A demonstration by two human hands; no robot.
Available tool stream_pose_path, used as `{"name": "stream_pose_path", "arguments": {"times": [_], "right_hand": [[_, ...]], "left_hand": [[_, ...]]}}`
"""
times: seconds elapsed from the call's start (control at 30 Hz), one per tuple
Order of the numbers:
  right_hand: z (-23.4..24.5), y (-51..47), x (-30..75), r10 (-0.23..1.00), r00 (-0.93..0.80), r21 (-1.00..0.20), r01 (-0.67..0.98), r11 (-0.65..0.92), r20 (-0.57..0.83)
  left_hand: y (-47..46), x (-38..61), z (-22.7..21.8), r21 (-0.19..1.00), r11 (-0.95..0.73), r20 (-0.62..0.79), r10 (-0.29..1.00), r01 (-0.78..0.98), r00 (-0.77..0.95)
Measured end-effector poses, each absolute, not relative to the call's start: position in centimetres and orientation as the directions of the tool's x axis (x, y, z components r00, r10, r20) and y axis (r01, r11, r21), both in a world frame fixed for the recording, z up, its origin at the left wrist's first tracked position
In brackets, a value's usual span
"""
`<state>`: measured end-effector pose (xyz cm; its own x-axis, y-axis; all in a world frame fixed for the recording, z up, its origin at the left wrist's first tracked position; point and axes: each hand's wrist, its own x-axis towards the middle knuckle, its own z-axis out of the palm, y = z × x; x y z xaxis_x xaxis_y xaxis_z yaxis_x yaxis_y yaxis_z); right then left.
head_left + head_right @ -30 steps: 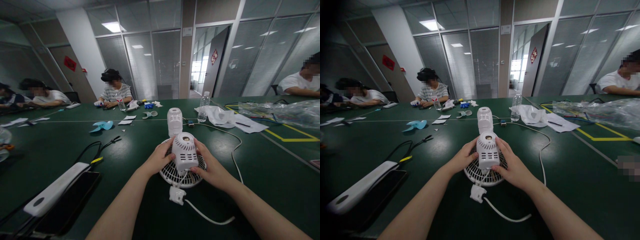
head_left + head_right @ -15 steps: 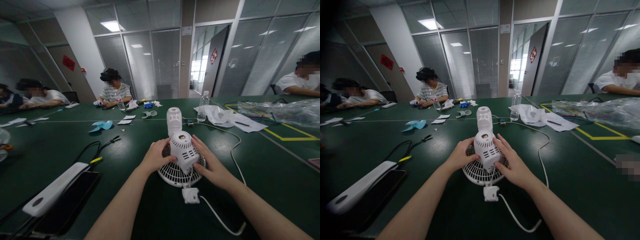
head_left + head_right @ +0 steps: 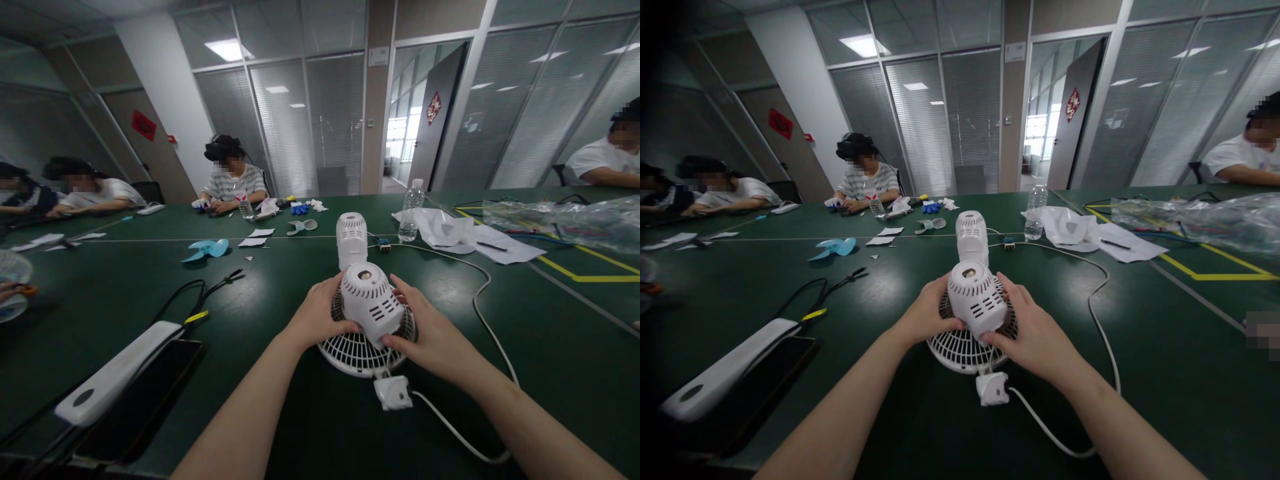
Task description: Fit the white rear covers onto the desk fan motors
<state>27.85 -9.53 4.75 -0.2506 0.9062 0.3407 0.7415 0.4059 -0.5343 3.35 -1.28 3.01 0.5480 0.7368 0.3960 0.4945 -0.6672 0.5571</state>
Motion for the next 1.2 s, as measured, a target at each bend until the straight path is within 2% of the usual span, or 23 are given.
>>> {"name": "stream_pose_path", "arguments": {"times": [0.17, 0.37, 0.5, 0.67, 0.83, 1.03, 1.2], "right_hand": [[4.8, -9.4, 28.1, 0.909, -0.262, -0.527, 0.748, 0.403, 0.323], [5.4, -9.5, 28.9, 0.905, -0.279, -0.494, 0.766, 0.412, 0.321], [5.5, -9.6, 28.8, 0.917, -0.314, -0.544, 0.739, 0.398, 0.246], [4.7, -9.0, 28.5, 0.934, -0.220, -0.577, 0.739, 0.347, 0.280], [4.4, -8.6, 28.8, 0.938, -0.228, -0.648, 0.679, 0.344, 0.260], [3.9, -8.2, 29.2, 0.941, -0.238, -0.717, 0.610, 0.338, 0.241], [3.5, -7.9, 29.2, 0.953, -0.226, -0.751, 0.589, 0.298, 0.201]], "left_hand": [[-1.5, 3.4, 3.5, 0.612, -0.632, 0.345, 0.755, 0.476, 0.558], [-1.4, 2.6, 4.3, 0.536, -0.617, 0.354, 0.784, 0.576, 0.510], [-1.3, 2.3, 4.2, 0.526, -0.617, 0.356, 0.785, 0.586, 0.507], [-1.3, 2.2, 4.1, 0.523, -0.617, 0.363, 0.785, 0.588, 0.501], [-1.4, 2.7, 3.9, 0.495, -0.660, 0.391, 0.750, 0.565, 0.534], [-2.1, 3.5, 3.8, 0.642, -0.627, 0.335, 0.747, 0.442, 0.574], [-2.0, 3.3, 3.5, 0.677, -0.560, 0.280, 0.796, 0.477, 0.536]]}}
